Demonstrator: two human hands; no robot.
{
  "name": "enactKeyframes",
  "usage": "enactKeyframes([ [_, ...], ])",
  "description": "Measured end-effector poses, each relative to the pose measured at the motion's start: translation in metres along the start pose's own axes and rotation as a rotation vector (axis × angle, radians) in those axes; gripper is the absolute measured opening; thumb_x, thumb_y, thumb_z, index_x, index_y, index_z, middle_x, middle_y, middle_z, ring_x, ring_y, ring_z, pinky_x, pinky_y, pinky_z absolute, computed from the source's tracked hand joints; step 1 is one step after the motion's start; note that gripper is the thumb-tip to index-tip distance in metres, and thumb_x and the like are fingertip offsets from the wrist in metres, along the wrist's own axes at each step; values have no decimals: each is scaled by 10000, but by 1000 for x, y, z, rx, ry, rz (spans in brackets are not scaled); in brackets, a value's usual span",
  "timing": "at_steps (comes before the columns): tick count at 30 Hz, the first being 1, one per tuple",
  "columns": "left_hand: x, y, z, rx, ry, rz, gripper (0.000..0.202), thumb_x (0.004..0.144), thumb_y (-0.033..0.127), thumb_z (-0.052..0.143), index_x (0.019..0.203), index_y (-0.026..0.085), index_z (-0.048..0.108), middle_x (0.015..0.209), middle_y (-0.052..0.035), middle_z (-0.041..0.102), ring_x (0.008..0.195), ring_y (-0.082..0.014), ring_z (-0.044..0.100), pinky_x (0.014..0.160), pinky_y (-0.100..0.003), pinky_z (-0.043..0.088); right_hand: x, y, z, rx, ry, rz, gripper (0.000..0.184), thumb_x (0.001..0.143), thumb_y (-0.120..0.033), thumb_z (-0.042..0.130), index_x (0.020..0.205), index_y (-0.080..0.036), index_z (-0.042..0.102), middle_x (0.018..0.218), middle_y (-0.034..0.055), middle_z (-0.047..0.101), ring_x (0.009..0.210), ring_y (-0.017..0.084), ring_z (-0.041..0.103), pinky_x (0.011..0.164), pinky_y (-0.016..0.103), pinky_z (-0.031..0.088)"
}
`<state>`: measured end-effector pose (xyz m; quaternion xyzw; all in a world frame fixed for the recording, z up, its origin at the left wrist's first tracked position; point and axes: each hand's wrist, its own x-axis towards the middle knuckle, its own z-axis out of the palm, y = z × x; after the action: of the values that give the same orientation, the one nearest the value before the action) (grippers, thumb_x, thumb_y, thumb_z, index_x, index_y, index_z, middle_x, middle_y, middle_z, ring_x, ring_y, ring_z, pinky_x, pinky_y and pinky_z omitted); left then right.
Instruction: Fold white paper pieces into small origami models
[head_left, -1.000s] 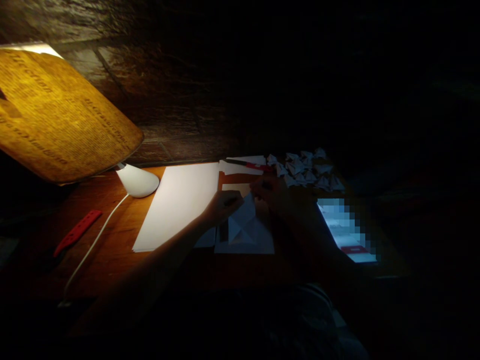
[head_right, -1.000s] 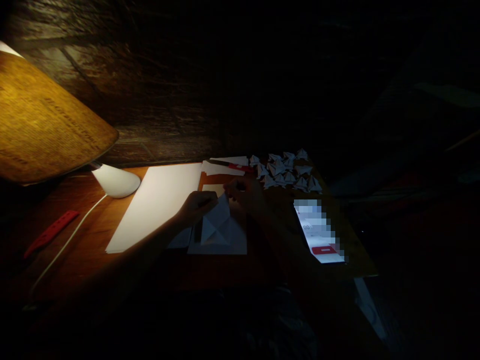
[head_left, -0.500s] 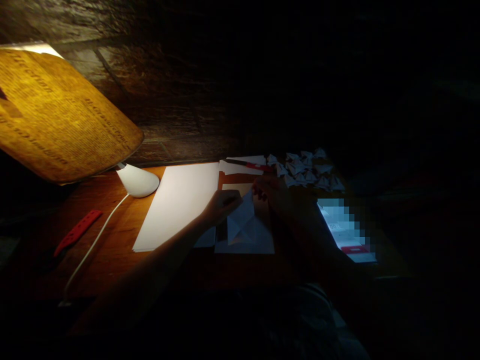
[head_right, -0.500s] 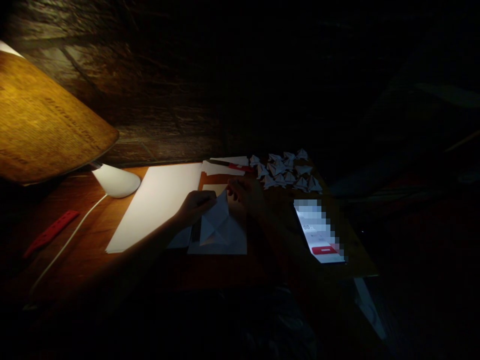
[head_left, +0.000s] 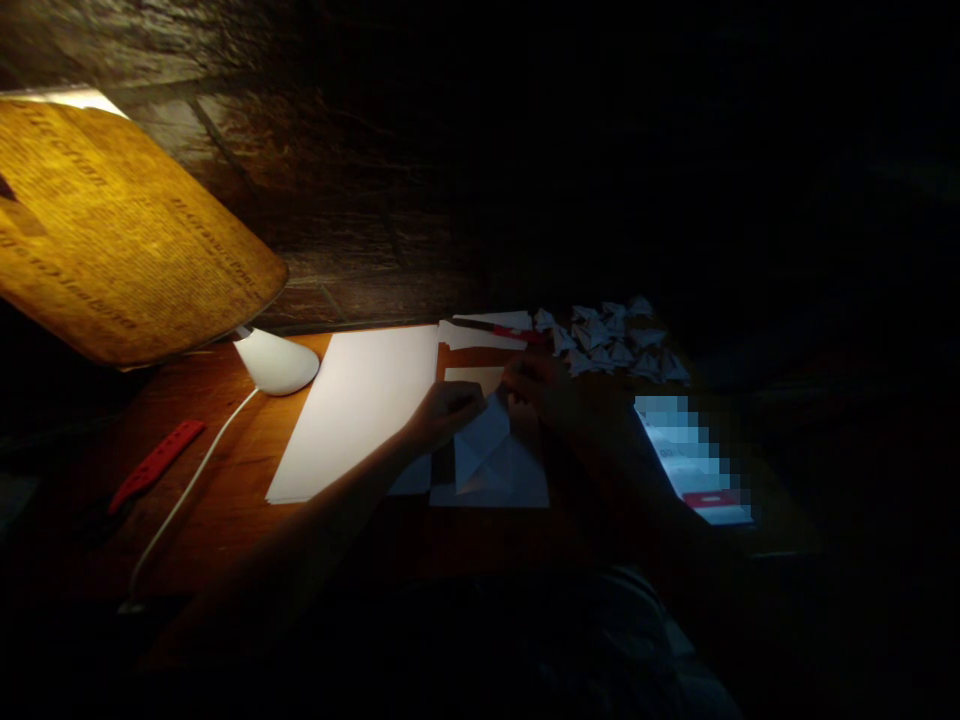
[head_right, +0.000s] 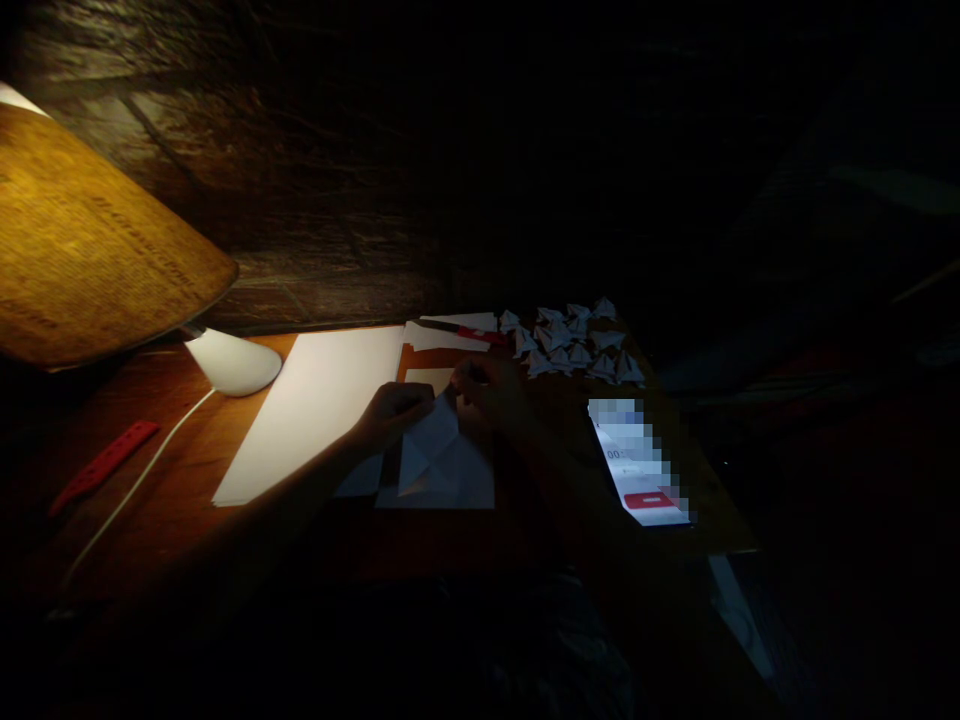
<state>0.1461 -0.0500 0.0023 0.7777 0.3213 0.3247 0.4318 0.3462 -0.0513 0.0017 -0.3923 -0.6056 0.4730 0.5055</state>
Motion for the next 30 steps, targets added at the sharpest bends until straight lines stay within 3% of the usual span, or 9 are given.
enactKeyframes([
  [6, -1, -3, 0, 20, 49, 12, 419, 923, 436, 570, 607, 185, 458, 563, 53, 370, 532, -89, 340, 501, -236, 229, -2, -4, 4, 41, -62, 95, 295, 792, -480, 665, 735, -194, 613, 658, -15, 587, 549, 106, 509, 530, 240, 407],
  [10, -1, -3, 0, 19, 44, -4, 388, 917, 450, 564, 646, 179, 503, 571, 50, 391, 532, -92, 344, 497, -232, 237, -5, -7, 8, -51, -98, 144, 334, 749, -507, 718, 725, -185, 635, 634, -12, 595, 570, 115, 510, 527, 239, 387],
  [20, 0, -3, 1, 26, 40, 20, 384, 919, 405, 565, 619, 190, 458, 574, 52, 376, 536, -93, 340, 511, -244, 243, -5, -6, 11, -157, -30, 82, 248, 762, -392, 690, 643, -189, 611, 568, -30, 549, 541, 108, 459, 510, 239, 340],
  [30, -1, -2, 0, -20, 49, -2, 405, 886, 473, 599, 630, 195, 451, 576, 59, 350, 530, -90, 309, 494, -243, 215, -6, -8, 14, -28, -85, 133, 448, 709, -572, 768, 576, -198, 559, 542, -37, 512, 525, 102, 445, 500, 242, 342],
])
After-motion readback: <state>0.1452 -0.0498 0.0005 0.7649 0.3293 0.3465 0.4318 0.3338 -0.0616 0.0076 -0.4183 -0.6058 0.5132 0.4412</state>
